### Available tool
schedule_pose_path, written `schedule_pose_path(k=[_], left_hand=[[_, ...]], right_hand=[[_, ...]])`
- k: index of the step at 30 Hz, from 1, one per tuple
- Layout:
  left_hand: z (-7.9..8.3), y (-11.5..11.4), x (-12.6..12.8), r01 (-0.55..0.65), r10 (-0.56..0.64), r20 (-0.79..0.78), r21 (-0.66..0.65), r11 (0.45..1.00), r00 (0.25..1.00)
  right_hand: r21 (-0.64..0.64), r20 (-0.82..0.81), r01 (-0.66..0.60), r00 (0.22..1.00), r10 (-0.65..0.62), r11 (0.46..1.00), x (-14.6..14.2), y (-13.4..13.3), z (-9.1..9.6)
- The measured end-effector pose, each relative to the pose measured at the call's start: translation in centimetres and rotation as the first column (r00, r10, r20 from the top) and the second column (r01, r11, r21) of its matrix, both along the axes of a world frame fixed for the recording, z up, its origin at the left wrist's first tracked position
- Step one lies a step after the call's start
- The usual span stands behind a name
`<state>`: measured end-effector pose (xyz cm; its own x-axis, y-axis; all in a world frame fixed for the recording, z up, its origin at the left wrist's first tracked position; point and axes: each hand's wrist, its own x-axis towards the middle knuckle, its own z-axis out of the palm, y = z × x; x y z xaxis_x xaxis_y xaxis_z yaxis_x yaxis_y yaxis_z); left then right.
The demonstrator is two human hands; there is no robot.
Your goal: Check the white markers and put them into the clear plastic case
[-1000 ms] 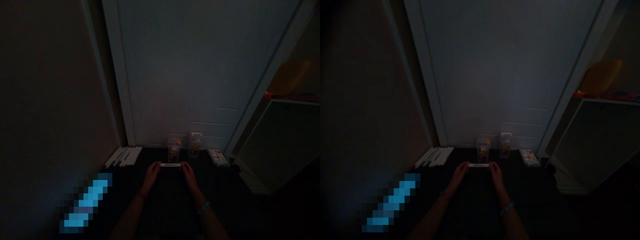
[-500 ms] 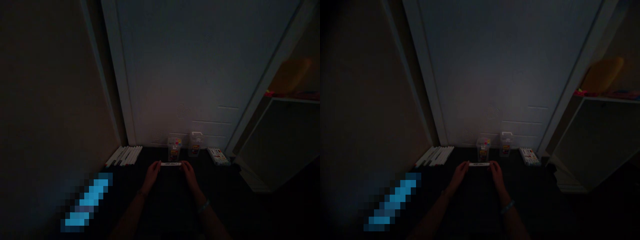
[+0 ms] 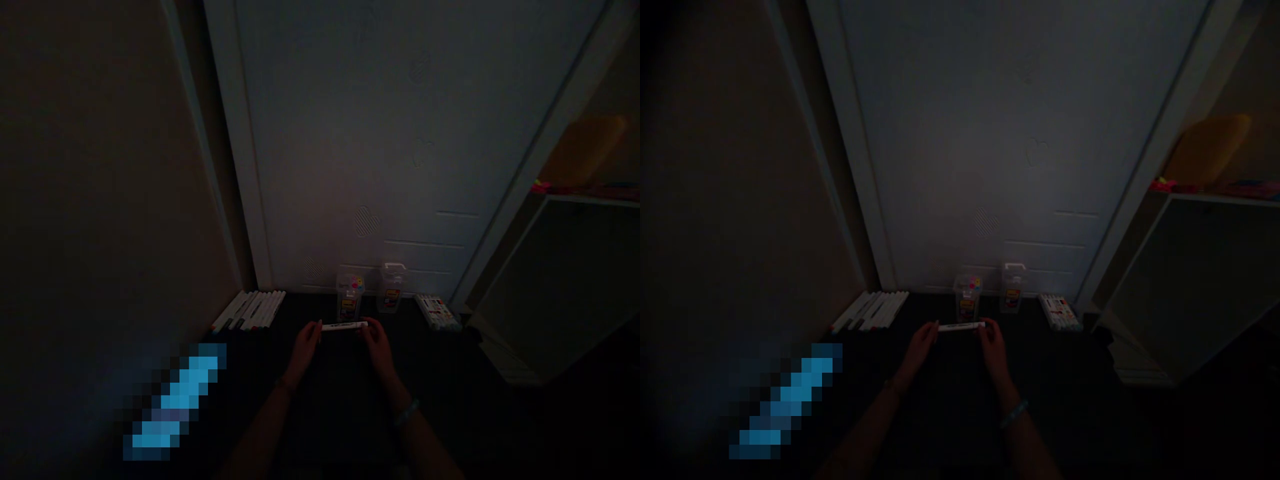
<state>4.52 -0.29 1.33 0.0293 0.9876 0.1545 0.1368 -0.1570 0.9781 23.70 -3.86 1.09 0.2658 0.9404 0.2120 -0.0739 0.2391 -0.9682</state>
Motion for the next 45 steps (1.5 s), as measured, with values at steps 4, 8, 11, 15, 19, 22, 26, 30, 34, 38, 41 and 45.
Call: schedule_pose_path(k=[4, 8, 11, 15, 19, 22, 26, 30, 34, 38, 41, 45], left_hand=[[-0.22, 0.22, -0.08, -0.001, 0.001, -0.035, 0.01, 1.0, 0.999], [-0.43, 0.31, -0.21, 0.018, -0.016, -0.043, 0.038, 0.999, 0.999], [-0.37, 0.23, -0.21, 0.03, -0.029, -0.032, 0.035, 0.999, 0.999], [-0.24, 0.17, -0.16, 0.041, -0.04, -0.038, 0.032, 0.999, 0.998], [-0.2, 0.13, -0.17, 0.026, -0.023, -0.061, 0.044, 0.999, 0.998], [-0.01, -0.03, -0.15, 0.03, -0.026, -0.078, 0.048, 0.998, 0.997], [0.32, -0.23, -0.05, 0.046, -0.042, -0.085, 0.037, 0.998, 0.995], [0.42, -0.26, -0.07, 0.061, -0.057, -0.085, 0.041, 0.997, 0.995], [0.49, -0.39, -0.22, 0.097, -0.093, -0.102, 0.027, 0.995, 0.99], [0.45, -0.45, -0.2, 0.109, -0.107, -0.111, 0.008, 0.994, 0.988], [0.38, -0.38, -0.09, 0.112, -0.111, -0.124, 0.0, 0.994, 0.986], [0.48, -0.42, 0.0, 0.107, -0.104, -0.117, 0.021, 0.994, 0.988]], right_hand=[[-0.009, 0.022, 0.009, 1.0, -0.009, 1.0, 0.02, 0.14, -0.15], [-0.003, 0.022, 0.006, 1.0, -0.006, 1.0, 0.02, 0.28, -0.44], [0.014, 0.038, 0.024, 0.999, -0.025, 1.0, 0.05, 0.18, -0.39], [0.024, 0.068, 0.039, 0.997, -0.041, 0.999, 0.13, -0.06, -0.1], [0.009, 0.07, 0.048, 0.996, -0.049, 0.999, 0.08, 0.12, -0.3], [0.003, 0.062, 0.058, 0.996, -0.058, 0.998, 0.03, 0.45, -0.71], [-0.006, 0.07, 0.066, 0.995, -0.065, 0.998, 0.15, 0.61, -0.93], [0.011, 0.13, 0.104, 0.986, -0.104, 0.995, 0.37, 0.44, -0.73], [0.036, 0.155, 0.104, 0.982, -0.109, 0.994, 0.45, 0.29, -0.53], [0.008, 0.121, 0.106, 0.987, -0.106, 0.994, 0.38, 0.35, -0.63], [-0.008, 0.104, 0.11, 0.989, -0.108, 0.994, 0.37, 0.46, -0.82], [0.001, 0.146, 0.13, 0.981, -0.129, 0.991, 0.52, 0.47, -0.94]])
